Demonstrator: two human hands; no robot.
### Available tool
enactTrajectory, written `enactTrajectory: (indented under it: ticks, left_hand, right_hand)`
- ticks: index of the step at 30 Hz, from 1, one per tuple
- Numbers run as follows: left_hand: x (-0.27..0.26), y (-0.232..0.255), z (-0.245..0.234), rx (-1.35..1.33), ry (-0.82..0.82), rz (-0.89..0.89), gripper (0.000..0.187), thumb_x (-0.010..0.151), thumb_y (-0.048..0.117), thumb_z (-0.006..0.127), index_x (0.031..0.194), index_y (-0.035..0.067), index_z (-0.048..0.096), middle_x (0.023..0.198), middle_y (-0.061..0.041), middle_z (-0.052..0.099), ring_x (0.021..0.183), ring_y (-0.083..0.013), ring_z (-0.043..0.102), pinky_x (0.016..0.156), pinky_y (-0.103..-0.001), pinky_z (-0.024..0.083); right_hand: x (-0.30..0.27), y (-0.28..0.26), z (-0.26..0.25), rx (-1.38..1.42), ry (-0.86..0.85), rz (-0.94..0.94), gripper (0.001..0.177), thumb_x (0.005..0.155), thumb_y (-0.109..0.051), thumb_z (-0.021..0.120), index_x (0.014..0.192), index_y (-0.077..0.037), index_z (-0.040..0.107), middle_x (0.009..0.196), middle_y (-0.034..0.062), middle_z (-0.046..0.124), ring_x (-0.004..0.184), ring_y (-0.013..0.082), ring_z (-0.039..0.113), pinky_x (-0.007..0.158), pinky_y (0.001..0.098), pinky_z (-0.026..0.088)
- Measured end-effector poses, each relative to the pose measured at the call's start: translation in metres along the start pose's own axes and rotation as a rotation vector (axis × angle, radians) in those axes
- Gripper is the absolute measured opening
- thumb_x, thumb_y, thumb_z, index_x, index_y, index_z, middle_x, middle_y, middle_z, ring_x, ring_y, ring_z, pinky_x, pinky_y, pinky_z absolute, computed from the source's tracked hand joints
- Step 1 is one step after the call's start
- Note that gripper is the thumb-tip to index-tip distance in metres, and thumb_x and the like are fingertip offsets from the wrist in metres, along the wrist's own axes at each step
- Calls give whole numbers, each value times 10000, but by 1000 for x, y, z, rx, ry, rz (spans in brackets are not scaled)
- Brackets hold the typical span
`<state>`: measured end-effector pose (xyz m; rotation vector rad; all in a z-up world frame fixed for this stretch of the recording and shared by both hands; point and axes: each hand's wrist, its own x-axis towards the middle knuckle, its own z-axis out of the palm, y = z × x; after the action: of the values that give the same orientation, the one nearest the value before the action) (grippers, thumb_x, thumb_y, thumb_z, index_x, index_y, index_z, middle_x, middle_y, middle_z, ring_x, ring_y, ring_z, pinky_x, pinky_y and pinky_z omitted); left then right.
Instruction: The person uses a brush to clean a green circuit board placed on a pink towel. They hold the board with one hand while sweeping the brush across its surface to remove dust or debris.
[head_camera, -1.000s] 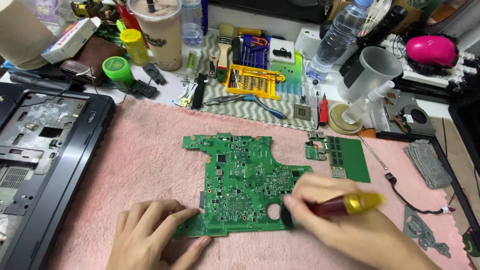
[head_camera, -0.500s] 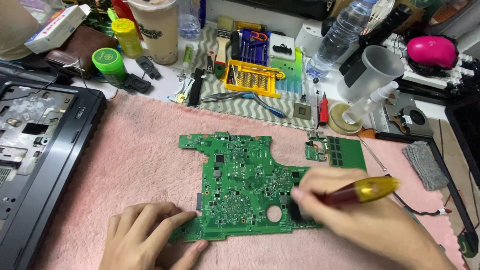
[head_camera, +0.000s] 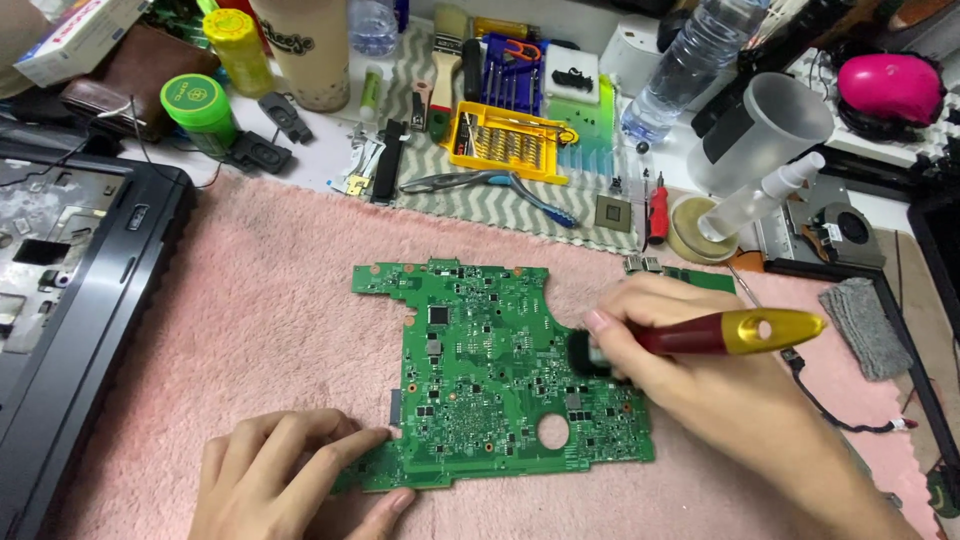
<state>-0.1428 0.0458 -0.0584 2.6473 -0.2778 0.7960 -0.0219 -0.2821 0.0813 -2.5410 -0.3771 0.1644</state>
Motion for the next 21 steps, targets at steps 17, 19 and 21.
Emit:
enactTrajectory:
  ticks: [17, 19, 21]
  left_hand:
    - [-1, -3, -2, -28, -49, 1, 501, 814, 775, 870, 1178, 432, 839, 1139, 172, 753, 1041, -207, 682, 839, -419, 472]
    - [-1, -4, -2, -25, -47, -7, 502, 811, 774, 871, 1176, 431, 841, 1136, 173, 749, 1040, -203, 682, 838, -421, 466]
    - [0, -5, -3, -36, -54, 15, 508, 806, 770, 885, 1178, 427, 839, 1141, 171, 762, 1036, -216, 682, 843, -431, 483]
  right_hand:
    - [1, 15, -7, -7, -86, 15, 439, 1094, -318, 697, 719, -138, 840, 786, -31, 836, 739, 102, 795, 793, 276, 628]
    - [1, 14, -6, 5, -226, 84, 502, 1091, -366, 706, 663, -142, 839, 685, -50, 815, 650, 98, 782, 744, 267, 615]
    - [3, 9, 2, -40, 104, -51, 366, 1083, -246, 714, 757, -91, 772, 847, -12, 825, 799, 129, 767, 850, 300, 545]
